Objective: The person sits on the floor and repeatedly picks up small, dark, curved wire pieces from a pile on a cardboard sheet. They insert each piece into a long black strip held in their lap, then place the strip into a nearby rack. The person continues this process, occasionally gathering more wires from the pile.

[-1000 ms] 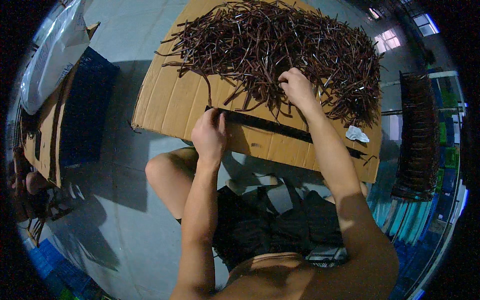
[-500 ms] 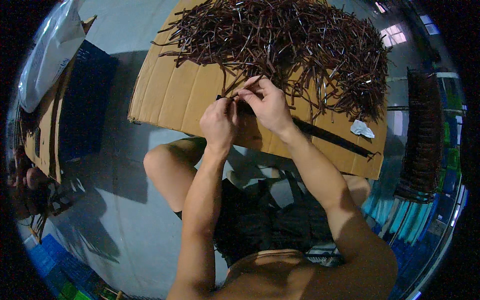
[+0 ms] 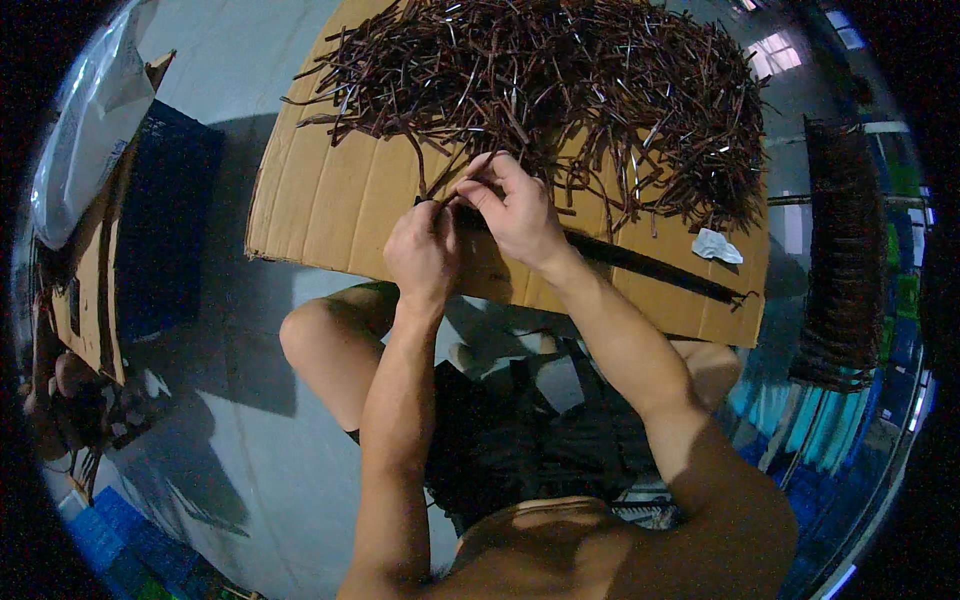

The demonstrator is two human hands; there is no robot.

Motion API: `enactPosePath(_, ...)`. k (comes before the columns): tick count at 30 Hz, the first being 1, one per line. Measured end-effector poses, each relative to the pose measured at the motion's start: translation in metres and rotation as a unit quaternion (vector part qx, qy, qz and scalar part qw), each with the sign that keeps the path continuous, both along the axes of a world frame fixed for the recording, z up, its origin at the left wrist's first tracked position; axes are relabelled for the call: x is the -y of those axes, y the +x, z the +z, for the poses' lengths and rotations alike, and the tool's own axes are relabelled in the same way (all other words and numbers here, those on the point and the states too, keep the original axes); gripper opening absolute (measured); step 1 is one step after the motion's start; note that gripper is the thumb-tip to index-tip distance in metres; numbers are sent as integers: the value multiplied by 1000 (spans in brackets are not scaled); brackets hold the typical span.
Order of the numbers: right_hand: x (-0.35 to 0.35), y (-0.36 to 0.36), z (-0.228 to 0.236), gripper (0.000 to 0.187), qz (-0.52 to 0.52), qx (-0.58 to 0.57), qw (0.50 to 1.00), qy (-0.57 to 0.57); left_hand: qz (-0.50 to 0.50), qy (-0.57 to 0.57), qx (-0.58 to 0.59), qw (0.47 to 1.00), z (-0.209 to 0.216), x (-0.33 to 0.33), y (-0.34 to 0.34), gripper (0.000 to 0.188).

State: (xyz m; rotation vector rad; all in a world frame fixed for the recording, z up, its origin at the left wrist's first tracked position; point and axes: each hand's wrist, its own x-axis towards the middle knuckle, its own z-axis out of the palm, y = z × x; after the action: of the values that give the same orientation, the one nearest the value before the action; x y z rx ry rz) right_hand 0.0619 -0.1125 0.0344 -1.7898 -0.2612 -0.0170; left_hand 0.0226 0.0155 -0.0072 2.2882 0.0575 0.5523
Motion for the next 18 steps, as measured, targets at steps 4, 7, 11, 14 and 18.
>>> enactPosePath(4,-2,-3,3,11,2,29,999,-43,0,5,-13,1000,-5,-2,0,12)
enactPosePath(7,-2,-5,3,12,-3,34,997,-65,1,11,-4,1000,-5,-2,-2,12)
enactPosePath(11,-6,-8,6,12,5,62,993,-104,1,3,6,1000,-5,-1,-1,12)
enactPosePath(14,-5,-7,2,12,35,150,973,-174,1,4,-17,1000,-4,-2,-2,13)
enactPosePath(18,-4,-4,-2,12,11,68,993,-94,6,-8,-18,1000,-3,-2,-2,14)
